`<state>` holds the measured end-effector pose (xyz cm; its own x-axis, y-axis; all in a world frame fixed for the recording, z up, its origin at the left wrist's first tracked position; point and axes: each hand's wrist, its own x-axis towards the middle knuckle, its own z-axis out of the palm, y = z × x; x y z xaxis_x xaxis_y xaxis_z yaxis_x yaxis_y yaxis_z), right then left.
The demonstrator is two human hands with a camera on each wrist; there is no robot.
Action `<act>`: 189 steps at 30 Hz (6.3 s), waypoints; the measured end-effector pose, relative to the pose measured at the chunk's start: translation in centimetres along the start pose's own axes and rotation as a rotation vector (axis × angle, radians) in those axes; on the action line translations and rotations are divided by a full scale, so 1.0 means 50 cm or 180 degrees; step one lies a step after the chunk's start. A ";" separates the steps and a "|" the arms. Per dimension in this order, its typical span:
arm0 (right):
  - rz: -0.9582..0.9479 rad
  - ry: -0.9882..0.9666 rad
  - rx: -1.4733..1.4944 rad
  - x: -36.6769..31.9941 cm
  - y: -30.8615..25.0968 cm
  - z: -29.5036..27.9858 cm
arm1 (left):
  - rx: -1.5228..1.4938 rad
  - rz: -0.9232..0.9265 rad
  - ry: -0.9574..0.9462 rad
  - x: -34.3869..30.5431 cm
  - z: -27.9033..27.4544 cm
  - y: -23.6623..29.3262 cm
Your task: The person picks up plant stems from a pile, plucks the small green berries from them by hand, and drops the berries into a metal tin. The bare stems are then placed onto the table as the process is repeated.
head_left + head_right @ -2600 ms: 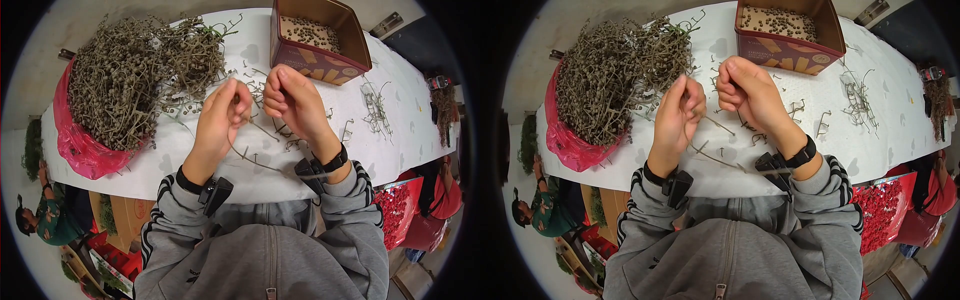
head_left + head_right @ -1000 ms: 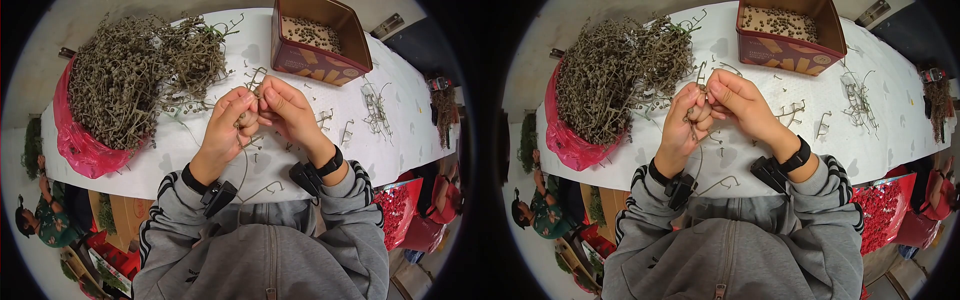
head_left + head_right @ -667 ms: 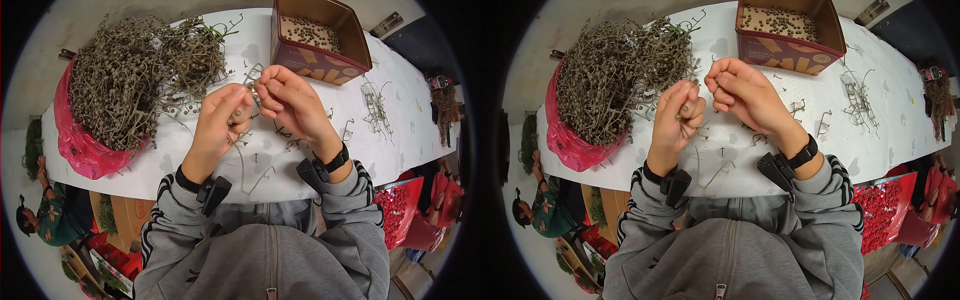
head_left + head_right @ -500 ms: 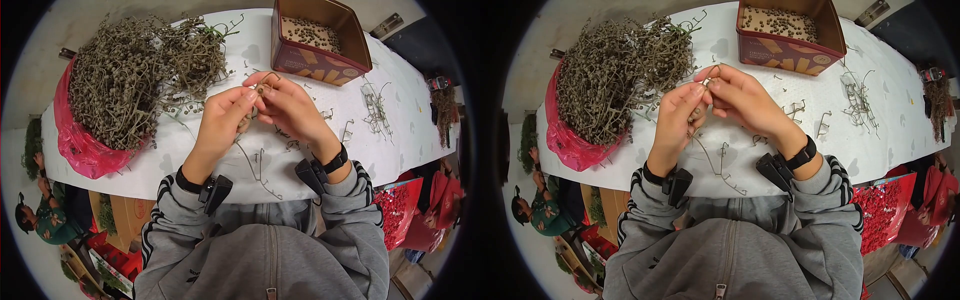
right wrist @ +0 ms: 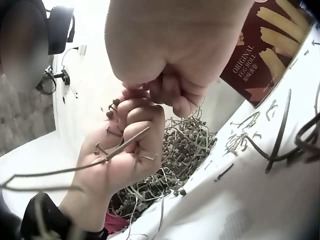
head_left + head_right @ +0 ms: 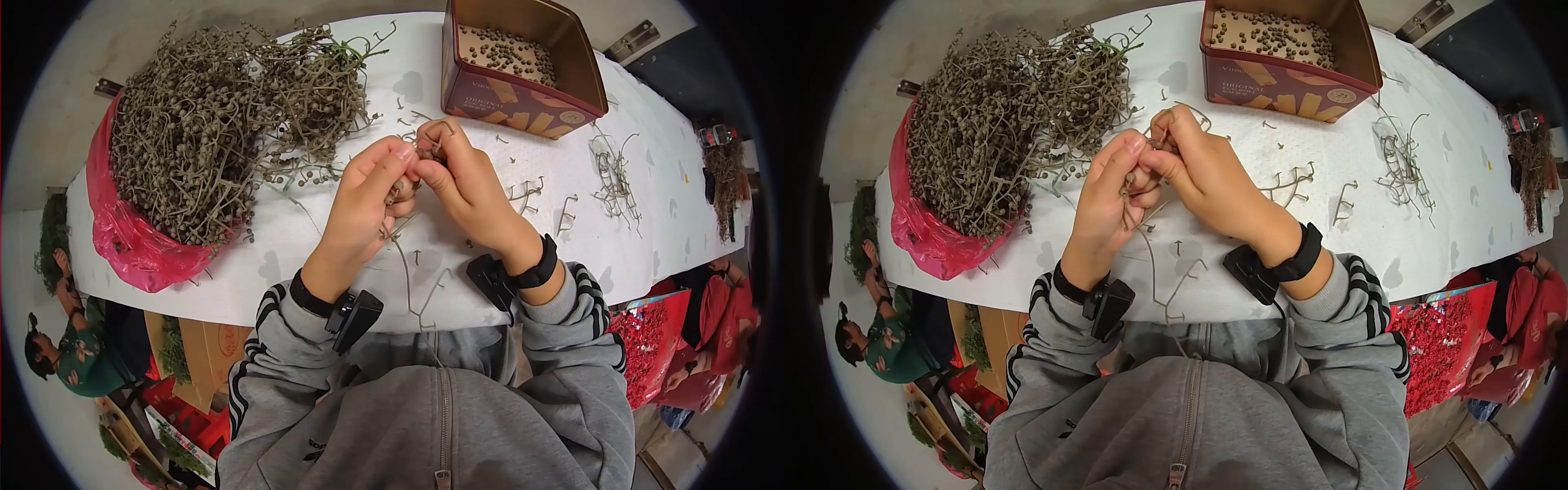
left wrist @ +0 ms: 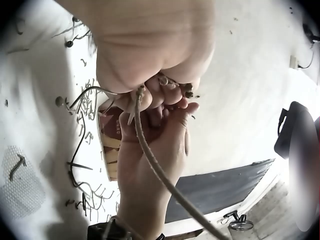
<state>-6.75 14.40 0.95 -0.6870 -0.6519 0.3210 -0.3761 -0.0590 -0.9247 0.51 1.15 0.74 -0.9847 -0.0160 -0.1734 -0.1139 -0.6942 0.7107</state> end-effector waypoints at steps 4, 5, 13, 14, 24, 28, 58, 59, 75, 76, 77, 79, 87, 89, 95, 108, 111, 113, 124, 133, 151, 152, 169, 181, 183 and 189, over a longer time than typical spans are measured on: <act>0.0146 -0.0281 0.0292 -0.001 0.003 -0.009 | -0.0103 0.0061 -0.0186 0.001 -0.003 0.005; 0.0322 -0.0425 0.0556 -0.002 0.003 -0.011 | -0.0114 0.0021 -0.0231 0.001 -0.002 0.006; 0.1429 -0.0512 0.2590 -0.003 -0.010 -0.014 | -0.0556 -0.0070 -0.0395 -0.007 0.005 -0.021; 0.1430 -0.0515 0.2590 -0.003 -0.011 -0.014 | -0.0481 -0.0087 -0.0401 -0.007 0.004 -0.023; 0.1235 -0.0294 0.3826 0.008 0.010 -0.030 | -0.1205 0.0228 -0.0717 -0.007 -0.006 -0.016; 0.1429 -0.0035 0.3816 0.016 -0.013 -0.028 | -0.0259 0.0598 -0.0191 -0.003 0.004 0.008; 0.0841 -0.0402 0.0570 0.010 -0.007 -0.045 | 0.1197 -0.0195 -0.0092 -0.002 -0.008 0.020; 0.0701 -0.0628 0.0262 0.010 -0.006 -0.053 | 0.1197 -0.0197 -0.0100 -0.001 -0.004 0.019; 0.1424 -0.1531 0.1308 0.015 -0.018 -0.075 | 0.1231 -0.0254 -0.0546 -0.007 -0.030 0.013; 0.1537 -0.1597 0.1274 0.015 -0.016 -0.075 | 0.1200 -0.0390 -0.0516 -0.006 -0.032 0.017; 0.1648 -0.1663 0.1238 0.015 -0.014 -0.075 | 0.1168 -0.0523 -0.0487 -0.006 -0.032 0.021; 0.1407 -0.1681 0.1140 0.010 0.010 -0.065 | 0.1133 -0.0658 -0.0455 -0.008 -0.028 0.025; 0.1309 -0.2132 0.1169 0.009 0.001 -0.075 | 0.1852 -0.0813 -0.0689 -0.014 -0.031 0.029; 0.1199 -0.2024 0.1105 0.005 0.002 -0.067 | 0.1712 -0.0752 -0.0796 -0.011 -0.038 0.026; 0.1050 -0.1604 0.1295 0.010 0.002 -0.060 | 0.1322 -0.0641 -0.0629 -0.012 -0.031 0.030; 0.0374 -0.0429 0.0267 -0.007 -0.038 -0.025 | 0.0843 0.0085 -0.0369 -0.011 -0.006 -0.009; 0.0765 -0.0466 0.0909 -0.011 -0.040 -0.023 | 0.0292 0.0078 -0.0485 -0.016 -0.004 -0.014; 0.1175 -0.0518 0.1384 -0.012 -0.036 -0.022 | 0.0192 0.0105 -0.0419 -0.019 -0.002 -0.016; 0.1656 0.0395 0.1433 -0.012 -0.049 -0.002 | 0.0230 0.0740 -0.0519 -0.027 0.005 -0.029; 0.0279 0.0950 0.1395 0.016 -0.059 -0.141 | 0.0722 0.1182 -0.0787 -0.027 0.008 0.006; 0.0046 0.0429 -0.2159 0.183 0.008 -0.301 | -0.1548 0.0363 -0.0012 0.019 -0.037 0.029; 0.0169 0.0334 -0.1767 0.183 0.000 -0.299 | -0.1612 0.0369 -0.0047 0.020 -0.038 0.029; 0.0094 0.0854 -0.3145 0.179 0.030 -0.321 | -0.1759 0.0434 -0.0289 0.015 -0.047 0.035; -0.1168 0.1018 -0.2436 0.111 -0.064 -0.184 | -0.0234 0.0762 -0.0067 0.026 -0.011 -0.008; -0.0986 -0.0125 -0.1695 0.088 -0.088 -0.145 | -0.0098 0.0803 -0.0181 0.027 -0.002 -0.029; -0.0901 -0.0800 -0.2048 0.014 -0.025 -0.131 | 0.0036 0.0091 -0.0416 0.016 0.009 -0.114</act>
<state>-10.82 18.99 3.69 -0.3760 -0.8353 0.4012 -0.8601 0.1535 -0.4864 0.30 5.41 -3.16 -0.9963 0.0586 -0.0632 -0.0862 -0.6866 0.7219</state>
